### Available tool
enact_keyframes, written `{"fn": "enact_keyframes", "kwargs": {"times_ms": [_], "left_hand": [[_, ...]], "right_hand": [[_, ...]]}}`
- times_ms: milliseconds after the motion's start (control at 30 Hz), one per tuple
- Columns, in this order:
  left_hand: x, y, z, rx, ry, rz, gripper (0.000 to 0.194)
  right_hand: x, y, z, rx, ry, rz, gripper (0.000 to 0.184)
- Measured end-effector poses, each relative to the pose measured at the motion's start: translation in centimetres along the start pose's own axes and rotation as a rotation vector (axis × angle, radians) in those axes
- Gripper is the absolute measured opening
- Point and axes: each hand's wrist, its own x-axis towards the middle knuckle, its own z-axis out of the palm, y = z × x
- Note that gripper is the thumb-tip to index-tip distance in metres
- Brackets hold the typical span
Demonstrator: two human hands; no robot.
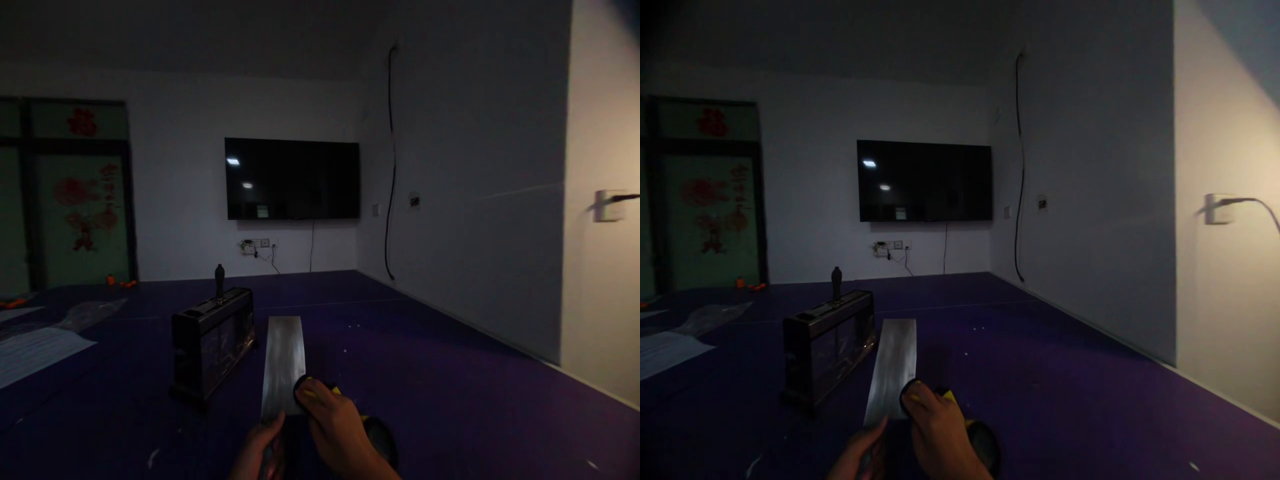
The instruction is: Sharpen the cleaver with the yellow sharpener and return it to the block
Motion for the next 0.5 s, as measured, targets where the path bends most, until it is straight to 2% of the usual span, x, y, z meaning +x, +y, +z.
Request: {"fn": "enact_keyframes", "kwargs": {"times_ms": [267,500], "left_hand": [[0.1,-0.3,-0.5,0.047,-0.066,0.009,0.064],[0.3,-0.6,-0.8,0.061,-0.045,0.034,0.064]], "right_hand": [[-0.1,0.9,1.0,-0.052,0.125,0.077,0.056],[-0.2,0.9,0.8,-0.002,0.103,0.083,0.057]]}}
